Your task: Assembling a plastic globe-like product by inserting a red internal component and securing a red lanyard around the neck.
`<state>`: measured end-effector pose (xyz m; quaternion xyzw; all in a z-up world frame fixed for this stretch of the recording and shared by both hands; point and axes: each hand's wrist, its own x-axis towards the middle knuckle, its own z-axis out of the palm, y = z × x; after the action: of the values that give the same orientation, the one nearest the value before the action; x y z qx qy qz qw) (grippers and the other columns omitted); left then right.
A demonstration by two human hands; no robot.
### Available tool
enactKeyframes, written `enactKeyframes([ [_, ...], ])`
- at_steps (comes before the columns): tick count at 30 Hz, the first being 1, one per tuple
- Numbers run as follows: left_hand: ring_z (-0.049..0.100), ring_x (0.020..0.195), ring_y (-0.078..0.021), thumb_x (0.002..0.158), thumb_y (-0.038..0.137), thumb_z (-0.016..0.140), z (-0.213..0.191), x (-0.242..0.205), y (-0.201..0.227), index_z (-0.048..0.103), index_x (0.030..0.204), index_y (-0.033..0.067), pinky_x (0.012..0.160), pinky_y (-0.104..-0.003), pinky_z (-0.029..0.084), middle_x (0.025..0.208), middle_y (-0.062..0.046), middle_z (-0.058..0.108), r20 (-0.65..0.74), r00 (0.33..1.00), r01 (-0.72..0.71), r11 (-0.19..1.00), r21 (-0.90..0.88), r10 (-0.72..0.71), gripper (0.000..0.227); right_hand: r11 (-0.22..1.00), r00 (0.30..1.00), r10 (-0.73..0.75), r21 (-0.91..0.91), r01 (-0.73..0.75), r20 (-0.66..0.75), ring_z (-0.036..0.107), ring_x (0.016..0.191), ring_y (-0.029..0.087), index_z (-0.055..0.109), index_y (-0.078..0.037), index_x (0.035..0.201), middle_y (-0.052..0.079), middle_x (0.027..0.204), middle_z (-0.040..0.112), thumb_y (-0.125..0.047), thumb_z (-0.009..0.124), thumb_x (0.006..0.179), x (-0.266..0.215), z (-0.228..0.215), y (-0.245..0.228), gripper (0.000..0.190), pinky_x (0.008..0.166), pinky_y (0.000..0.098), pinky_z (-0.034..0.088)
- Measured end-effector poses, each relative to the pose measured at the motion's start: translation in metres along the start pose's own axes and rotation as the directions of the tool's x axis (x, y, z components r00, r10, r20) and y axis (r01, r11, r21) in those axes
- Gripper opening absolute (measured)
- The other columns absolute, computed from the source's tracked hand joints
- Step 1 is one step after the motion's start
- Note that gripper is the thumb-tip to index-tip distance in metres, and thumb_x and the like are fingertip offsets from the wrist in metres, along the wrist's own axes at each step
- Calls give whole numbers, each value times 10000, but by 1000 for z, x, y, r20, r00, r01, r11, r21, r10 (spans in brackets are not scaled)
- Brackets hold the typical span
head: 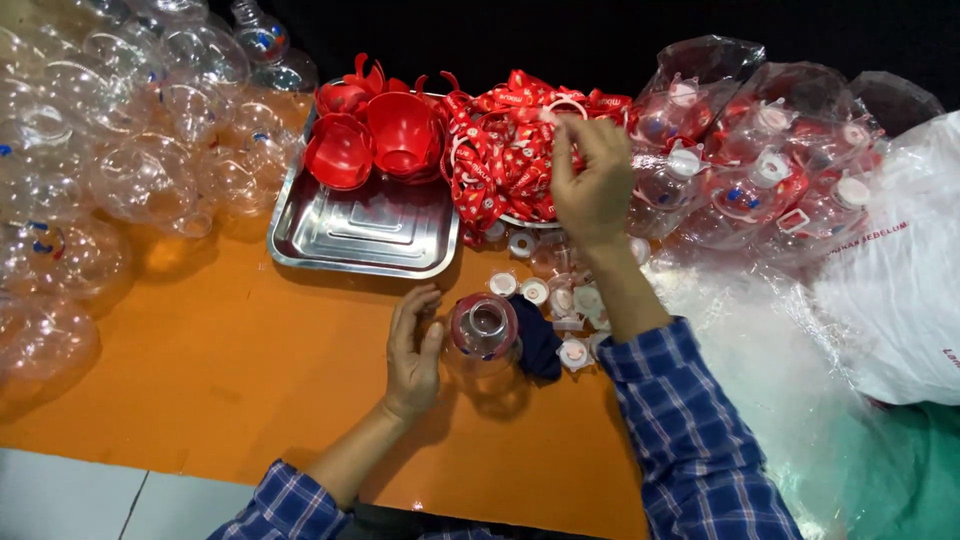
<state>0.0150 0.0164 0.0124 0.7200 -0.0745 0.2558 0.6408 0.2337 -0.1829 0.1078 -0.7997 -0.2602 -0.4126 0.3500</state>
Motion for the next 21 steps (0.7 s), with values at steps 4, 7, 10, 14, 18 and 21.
enactKeyframes([
  [4,551,1284,-297,979,206,562,-6,33,50,600,1243,48,1068,-408,504,1343,-153,539,-19,998,-61,990,126,64,310,999,1000,0,34,-1,22,616,978,228,708,-52,1157,96,1055,715,-79,625,1071,39,-59,-57,123,927,394,428],
  [7,603,1180,-311,1000,165,577,-4,71,102,565,1253,25,1041,-423,491,1233,-151,612,-30,950,-301,936,183,312,289,991,995,-103,88,101,15,538,905,214,717,-20,1132,85,960,668,-82,630,1104,56,-96,-83,110,860,360,413],
  [10,570,1247,-290,1028,252,619,11,106,154,483,1363,42,1082,-398,499,1338,-149,567,24,918,-394,903,170,396,418,969,977,-203,153,192,60,571,948,268,712,94,1173,174,1013,678,55,641,1099,66,-131,-114,110,830,374,490],
  [14,621,1263,-263,911,417,823,50,130,183,334,1501,99,1094,-393,535,1478,-100,524,189,924,-367,909,200,331,829,966,962,-217,179,187,166,565,908,270,717,129,1210,198,983,642,103,669,1131,63,-170,-138,96,785,357,491],
  [18,604,669,-154,1007,78,572,82,138,210,598,1134,80,622,-303,473,828,-51,672,310,882,-379,925,15,356,129,982,966,-126,163,90,226,537,889,244,710,104,1254,178,991,586,83,697,1128,51,-205,-144,129,825,340,452],
  [21,405,517,-67,1082,207,447,87,130,217,591,1094,80,432,-217,346,680,21,502,424,876,-167,969,-181,230,192,946,921,60,273,-176,384,587,933,185,634,45,1269,118,1078,621,-95,687,1054,36,-222,-125,263,784,265,515],
])
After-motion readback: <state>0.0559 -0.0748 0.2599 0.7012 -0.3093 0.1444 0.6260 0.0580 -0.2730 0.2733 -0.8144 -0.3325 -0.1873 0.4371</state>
